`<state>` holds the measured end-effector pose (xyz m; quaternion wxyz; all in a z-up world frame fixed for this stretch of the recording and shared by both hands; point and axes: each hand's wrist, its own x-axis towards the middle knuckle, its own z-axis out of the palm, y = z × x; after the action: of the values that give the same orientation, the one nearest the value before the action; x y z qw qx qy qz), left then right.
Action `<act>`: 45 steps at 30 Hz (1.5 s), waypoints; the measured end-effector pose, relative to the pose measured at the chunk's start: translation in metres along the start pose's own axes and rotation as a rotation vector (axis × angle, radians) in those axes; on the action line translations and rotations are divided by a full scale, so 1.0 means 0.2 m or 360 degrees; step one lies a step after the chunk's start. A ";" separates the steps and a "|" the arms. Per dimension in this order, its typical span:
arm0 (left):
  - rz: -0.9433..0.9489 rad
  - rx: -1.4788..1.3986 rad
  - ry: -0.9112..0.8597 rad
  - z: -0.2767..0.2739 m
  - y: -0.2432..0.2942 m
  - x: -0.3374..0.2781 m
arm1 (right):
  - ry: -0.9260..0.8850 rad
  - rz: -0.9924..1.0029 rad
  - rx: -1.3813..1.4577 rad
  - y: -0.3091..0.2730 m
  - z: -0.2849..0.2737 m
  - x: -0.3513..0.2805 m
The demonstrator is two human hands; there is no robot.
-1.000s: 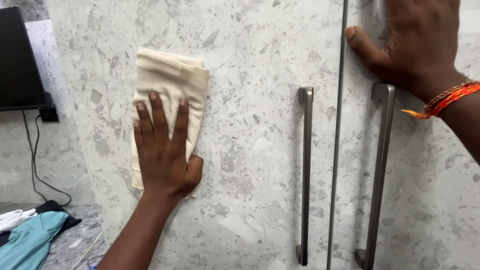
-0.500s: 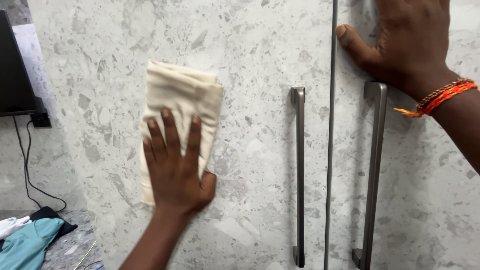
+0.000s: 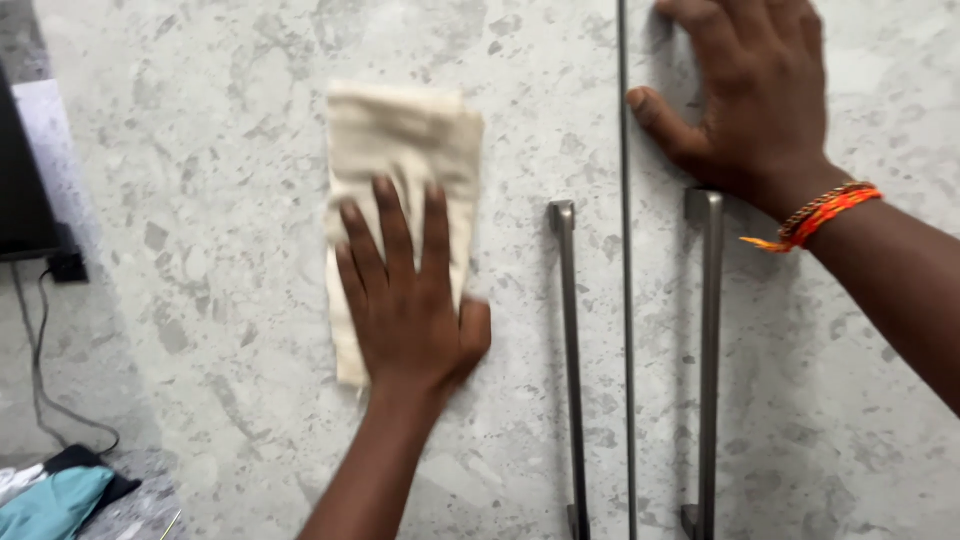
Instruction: The person wipes the exterior surface of a marble-patterned closet door using a white cloth. They clean the upper section, the area around the vertical metal handles, and the lower section of the door, moving the cloth in various directions to cover the surface.
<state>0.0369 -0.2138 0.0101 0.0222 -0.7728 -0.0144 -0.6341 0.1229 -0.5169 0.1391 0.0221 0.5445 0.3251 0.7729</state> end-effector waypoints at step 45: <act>0.0601 -0.0103 0.0031 0.11 0.07 -0.30 | 0.0011 0.0004 0.0075 0.01 0.00 0.02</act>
<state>0.0472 -0.2270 -0.0531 0.1161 -0.7560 0.1517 -0.6261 0.1224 -0.5157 0.1432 0.0070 0.5426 0.3425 0.7669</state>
